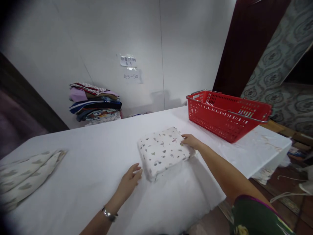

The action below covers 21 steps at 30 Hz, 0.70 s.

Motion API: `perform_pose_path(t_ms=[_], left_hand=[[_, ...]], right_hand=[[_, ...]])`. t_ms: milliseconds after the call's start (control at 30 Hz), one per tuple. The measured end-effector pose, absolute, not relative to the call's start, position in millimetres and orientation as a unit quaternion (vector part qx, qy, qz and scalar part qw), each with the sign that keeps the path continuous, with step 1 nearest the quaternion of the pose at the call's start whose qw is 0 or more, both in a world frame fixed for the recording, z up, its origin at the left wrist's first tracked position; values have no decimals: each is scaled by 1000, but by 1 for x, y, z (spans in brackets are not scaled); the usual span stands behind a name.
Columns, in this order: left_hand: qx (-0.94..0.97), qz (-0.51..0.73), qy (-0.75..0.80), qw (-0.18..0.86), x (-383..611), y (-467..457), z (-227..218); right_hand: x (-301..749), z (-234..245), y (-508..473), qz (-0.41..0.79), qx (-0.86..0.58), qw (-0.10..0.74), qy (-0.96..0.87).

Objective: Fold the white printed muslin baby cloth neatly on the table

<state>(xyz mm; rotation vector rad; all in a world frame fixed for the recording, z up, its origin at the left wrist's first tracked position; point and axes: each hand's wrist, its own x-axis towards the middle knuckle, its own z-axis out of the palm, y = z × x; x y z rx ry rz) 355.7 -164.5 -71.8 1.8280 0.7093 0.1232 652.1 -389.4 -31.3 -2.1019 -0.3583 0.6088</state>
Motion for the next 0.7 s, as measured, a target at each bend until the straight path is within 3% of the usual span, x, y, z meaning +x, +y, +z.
perform_pose_path(t_ms=[200, 333, 433, 700], left_hand=[[833, 87, 263, 480, 368, -180, -61], [930, 154, 127, 309, 376, -194, -55], [971, 131, 8, 198, 381, -198, -59], [983, 72, 20, 165, 381, -193, -73]], right_hand=[[670, -34, -395, 120, -931, 294, -183], [672, -45, -399, 122, -938, 265, -187], [670, -46, -401, 128, -941, 254, -186], [669, -42, -410, 136, -952, 222, -161]])
